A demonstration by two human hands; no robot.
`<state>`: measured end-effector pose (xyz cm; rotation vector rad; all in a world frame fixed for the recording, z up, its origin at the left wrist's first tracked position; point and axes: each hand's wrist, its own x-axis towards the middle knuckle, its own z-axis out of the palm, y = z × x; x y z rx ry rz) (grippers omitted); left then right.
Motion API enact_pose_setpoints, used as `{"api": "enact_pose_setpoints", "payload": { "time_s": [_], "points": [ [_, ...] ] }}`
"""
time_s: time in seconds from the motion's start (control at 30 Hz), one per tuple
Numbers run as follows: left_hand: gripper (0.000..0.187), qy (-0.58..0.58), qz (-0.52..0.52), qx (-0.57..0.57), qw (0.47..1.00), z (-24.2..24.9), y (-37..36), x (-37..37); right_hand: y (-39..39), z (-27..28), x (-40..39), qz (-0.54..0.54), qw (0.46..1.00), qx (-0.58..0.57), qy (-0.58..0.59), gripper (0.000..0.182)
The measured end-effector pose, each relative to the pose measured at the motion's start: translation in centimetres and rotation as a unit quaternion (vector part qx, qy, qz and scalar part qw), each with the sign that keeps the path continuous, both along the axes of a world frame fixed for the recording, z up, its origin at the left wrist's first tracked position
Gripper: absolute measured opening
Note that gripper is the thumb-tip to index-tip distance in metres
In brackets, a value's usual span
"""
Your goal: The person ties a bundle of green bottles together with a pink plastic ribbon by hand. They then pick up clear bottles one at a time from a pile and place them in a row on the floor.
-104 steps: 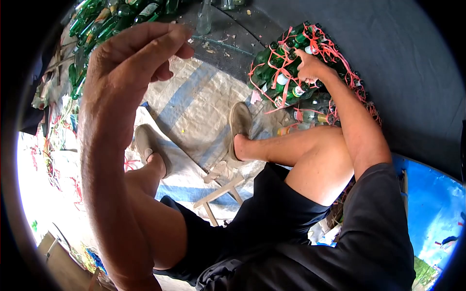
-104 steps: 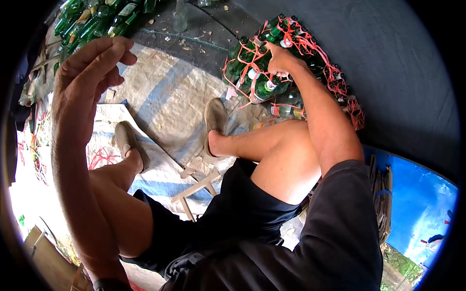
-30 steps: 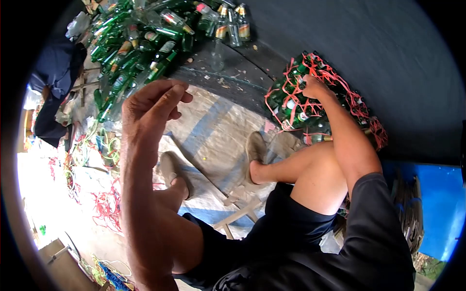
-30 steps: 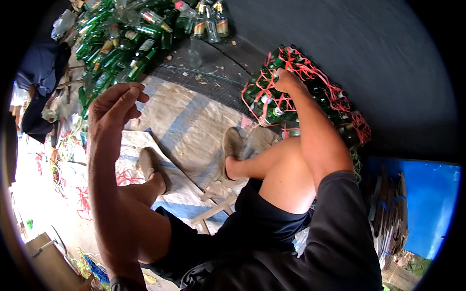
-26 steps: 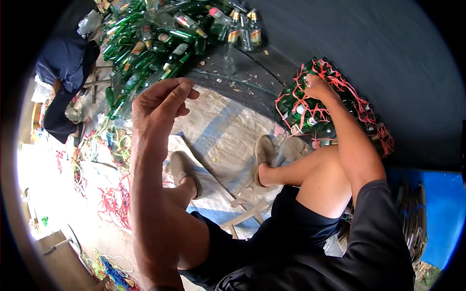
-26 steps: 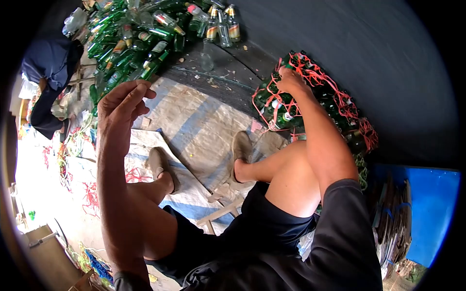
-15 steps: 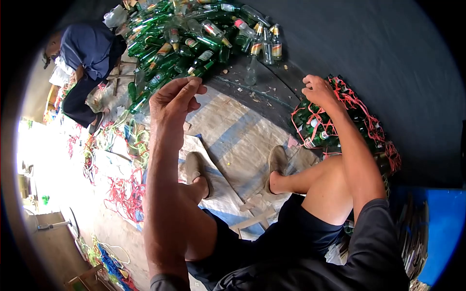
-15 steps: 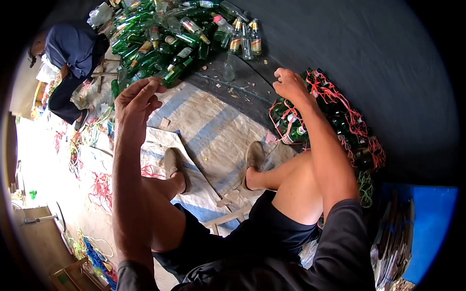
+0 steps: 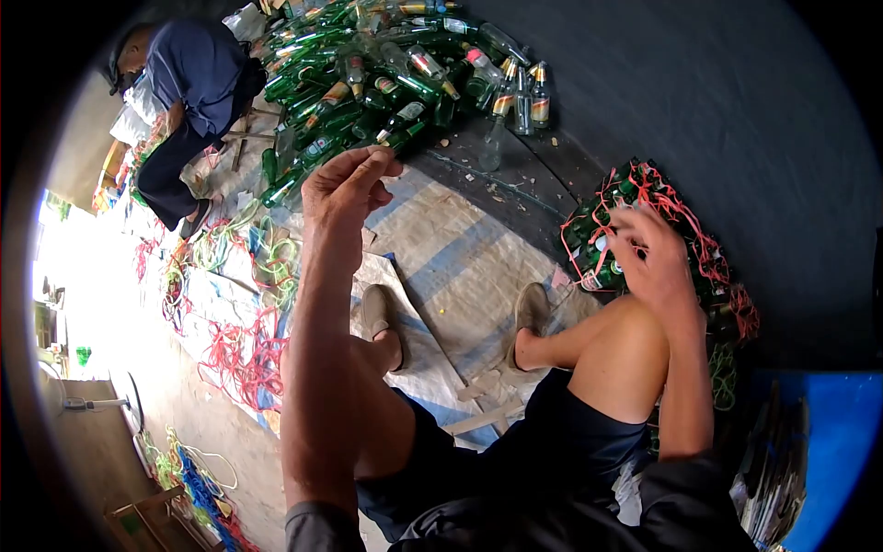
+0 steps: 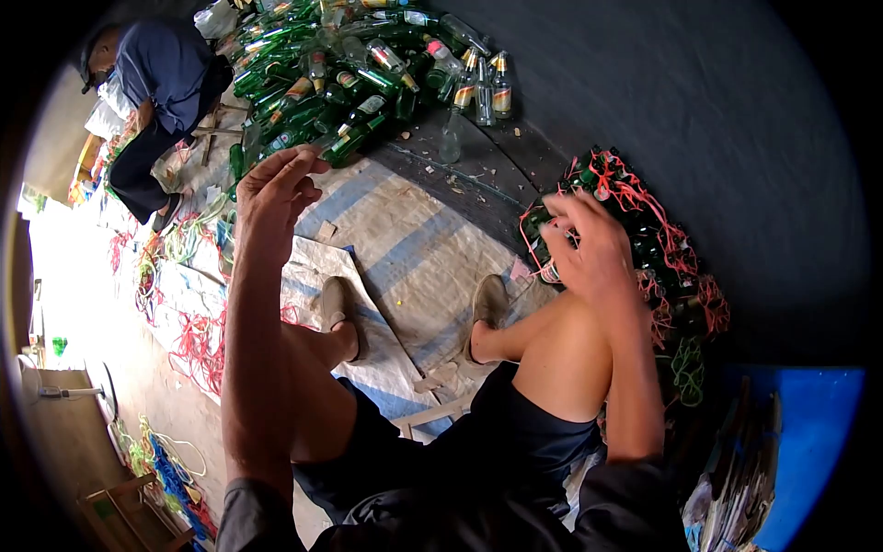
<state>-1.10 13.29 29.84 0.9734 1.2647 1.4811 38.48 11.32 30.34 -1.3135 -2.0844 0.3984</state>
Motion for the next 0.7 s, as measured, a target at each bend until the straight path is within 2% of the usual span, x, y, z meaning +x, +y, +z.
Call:
{"api": "enact_pose_setpoints", "payload": {
  "time_s": [0.17,0.23,0.4,0.7],
  "points": [
    [0.022,-0.023,0.016,0.004,1.0,0.2,-1.0,-0.5,-7.5,-1.9,1.4,-0.121,0.989,-0.083,-0.014,0.027],
    [0.021,-0.023,0.02,-0.001,1.0,0.4,-1.6,-0.7,-8.3,-2.8,1.6,-0.091,0.978,0.091,-0.163,0.024],
    [0.02,-0.045,0.029,0.001,0.999,0.2,-3.2,-0.7,-8.2,-2.6,1.3,-0.148,0.988,0.038,-0.033,0.013],
    [0.022,-0.045,0.045,-0.012,0.998,-0.1,-4.4,-0.7,-8.1,-3.0,1.5,-0.124,0.99,0.064,-0.02,0.012]
  ]
}}
